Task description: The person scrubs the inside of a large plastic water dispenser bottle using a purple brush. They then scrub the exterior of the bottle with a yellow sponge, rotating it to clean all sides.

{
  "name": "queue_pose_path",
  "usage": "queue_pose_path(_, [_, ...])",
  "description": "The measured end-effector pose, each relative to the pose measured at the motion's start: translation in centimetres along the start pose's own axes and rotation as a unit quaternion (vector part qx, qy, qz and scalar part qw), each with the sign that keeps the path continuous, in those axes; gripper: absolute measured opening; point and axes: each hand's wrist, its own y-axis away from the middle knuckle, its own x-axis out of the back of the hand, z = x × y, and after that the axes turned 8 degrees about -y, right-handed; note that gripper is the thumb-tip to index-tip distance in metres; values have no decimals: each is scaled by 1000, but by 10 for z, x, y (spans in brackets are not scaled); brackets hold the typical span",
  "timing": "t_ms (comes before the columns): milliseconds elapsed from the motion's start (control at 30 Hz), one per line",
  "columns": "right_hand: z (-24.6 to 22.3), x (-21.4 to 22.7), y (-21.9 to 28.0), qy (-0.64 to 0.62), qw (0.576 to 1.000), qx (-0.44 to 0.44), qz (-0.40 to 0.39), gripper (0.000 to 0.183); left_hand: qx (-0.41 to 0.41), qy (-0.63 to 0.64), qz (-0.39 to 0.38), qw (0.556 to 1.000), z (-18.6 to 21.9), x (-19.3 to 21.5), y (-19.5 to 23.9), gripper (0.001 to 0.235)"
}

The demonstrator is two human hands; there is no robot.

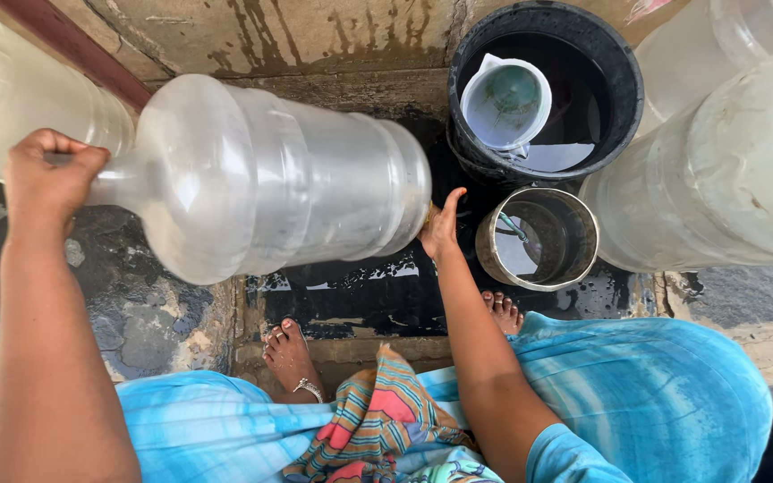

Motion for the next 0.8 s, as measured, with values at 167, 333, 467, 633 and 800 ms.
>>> queue_pose_path(167, [-17,-37,7,79,989,126,13,120,114,-7,-29,993,16,8,6,20])
queue_pose_path(333, [-7,-136,36,461,813,347,75,88,150,-11,-24,988,35,10,11,22])
queue_pose_path(467, [25,-202,85,553,736,382,-85,82,149,-50,-7,987,51,5,10,23])
queue_pose_path(633, [22,-176,83,574,706,412,-47,83,137,-74,3,988,50,4,11,24])
queue_pose_path(800, [-14,-57,28,612,701,352,100,84,105,-99,17,989,36,1,4,21])
